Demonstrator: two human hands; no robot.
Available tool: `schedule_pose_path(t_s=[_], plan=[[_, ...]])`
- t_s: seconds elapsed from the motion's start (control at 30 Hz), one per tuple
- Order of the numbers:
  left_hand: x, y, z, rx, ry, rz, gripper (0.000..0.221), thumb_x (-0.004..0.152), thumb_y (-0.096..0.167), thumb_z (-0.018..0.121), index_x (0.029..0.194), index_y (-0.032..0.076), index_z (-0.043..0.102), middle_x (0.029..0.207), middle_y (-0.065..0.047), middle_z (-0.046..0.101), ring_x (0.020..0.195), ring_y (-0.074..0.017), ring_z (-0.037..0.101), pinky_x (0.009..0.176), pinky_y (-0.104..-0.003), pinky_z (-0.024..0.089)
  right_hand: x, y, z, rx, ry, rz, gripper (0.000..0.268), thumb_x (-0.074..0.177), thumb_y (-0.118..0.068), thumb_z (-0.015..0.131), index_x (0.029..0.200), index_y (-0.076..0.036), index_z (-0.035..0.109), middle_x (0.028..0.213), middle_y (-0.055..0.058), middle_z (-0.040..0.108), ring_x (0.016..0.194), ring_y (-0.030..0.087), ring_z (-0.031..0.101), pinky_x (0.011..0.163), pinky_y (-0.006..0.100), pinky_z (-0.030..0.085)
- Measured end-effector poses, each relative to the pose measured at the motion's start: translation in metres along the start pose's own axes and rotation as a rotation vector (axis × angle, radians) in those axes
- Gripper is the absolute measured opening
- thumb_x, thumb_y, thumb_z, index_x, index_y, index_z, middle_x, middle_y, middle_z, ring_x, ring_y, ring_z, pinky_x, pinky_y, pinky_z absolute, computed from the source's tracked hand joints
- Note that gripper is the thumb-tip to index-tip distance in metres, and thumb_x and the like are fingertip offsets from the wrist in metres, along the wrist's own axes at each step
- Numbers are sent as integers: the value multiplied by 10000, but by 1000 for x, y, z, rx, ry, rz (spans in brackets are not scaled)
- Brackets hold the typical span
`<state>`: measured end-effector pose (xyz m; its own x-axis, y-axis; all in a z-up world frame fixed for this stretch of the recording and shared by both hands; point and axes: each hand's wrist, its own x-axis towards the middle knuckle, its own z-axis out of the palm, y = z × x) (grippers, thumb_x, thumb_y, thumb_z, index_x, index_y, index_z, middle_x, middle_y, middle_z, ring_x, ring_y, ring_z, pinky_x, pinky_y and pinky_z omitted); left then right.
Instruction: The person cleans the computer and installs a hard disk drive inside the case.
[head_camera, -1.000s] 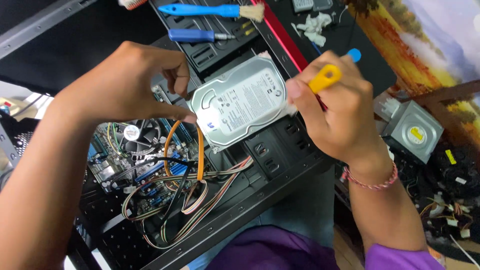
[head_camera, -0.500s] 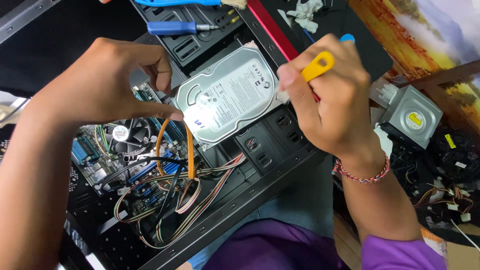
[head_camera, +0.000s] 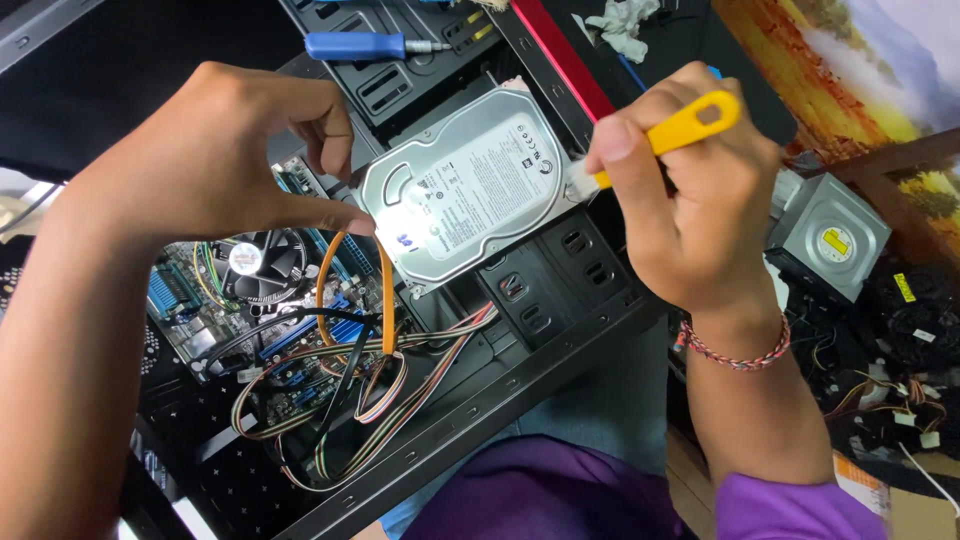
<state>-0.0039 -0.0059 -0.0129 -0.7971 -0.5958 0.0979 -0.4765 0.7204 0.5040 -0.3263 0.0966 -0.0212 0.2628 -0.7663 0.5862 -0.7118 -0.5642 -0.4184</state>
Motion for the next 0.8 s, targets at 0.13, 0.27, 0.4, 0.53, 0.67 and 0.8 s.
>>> schedule_pose_path(t_s=[0.13, 0.27, 0.4, 0.53, 0.67, 0.8], plan=[[-1, -1, 0, 34, 15, 4, 456, 605, 330, 961, 815, 38, 680, 763, -54, 708, 686, -189, 693, 595, -309, 526, 8, -7, 0, 165, -42, 125, 274, 1103, -161, 593, 870, -36, 665, 835, 67, 638, 811, 253, 611, 768, 350, 461], [-1, -2, 2, -11, 17, 18, 445, 620, 322, 959, 802, 40, 668, 757, -42, 702, 686, -177, 685, 591, -305, 519, 6, -6, -1, 44, -9, 8, 277, 1143, -145, 579, 910, -32, 679, 875, 73, 654, 813, 262, 609, 785, 355, 448], [0, 1, 0, -34, 16, -16, 450, 612, 317, 960, 800, 38, 661, 742, -34, 691, 659, -169, 671, 568, -308, 503, 12, -11, 0, -74, 8, -46, 282, 1105, -116, 582, 862, -8, 678, 838, 81, 676, 849, 297, 629, 805, 418, 423], [0, 3, -2, -60, 31, -2, 442, 622, 312, 952, 803, 39, 655, 742, -32, 678, 665, -168, 664, 580, -302, 502, 8, -8, -2, 105, -23, 11, 295, 1135, -144, 561, 879, -34, 660, 870, 53, 670, 806, 245, 617, 803, 359, 458], [0, 3, -3, -55, 16, -10, 437, 624, 297, 954, 790, 33, 648, 729, -37, 673, 645, -179, 656, 574, -319, 497, 8, -9, -1, 43, -3, 22, 281, 1146, -141, 562, 906, -34, 663, 867, 55, 673, 844, 261, 624, 818, 367, 459], [-1, 5, -4, -85, 20, -13, 420, 630, 276, 949, 797, 35, 649, 737, -38, 679, 667, -176, 676, 584, -319, 512, 11, -11, 1, -13, -3, -36, 263, 1115, -120, 564, 890, -23, 661, 881, 67, 689, 880, 284, 629, 871, 417, 430]])
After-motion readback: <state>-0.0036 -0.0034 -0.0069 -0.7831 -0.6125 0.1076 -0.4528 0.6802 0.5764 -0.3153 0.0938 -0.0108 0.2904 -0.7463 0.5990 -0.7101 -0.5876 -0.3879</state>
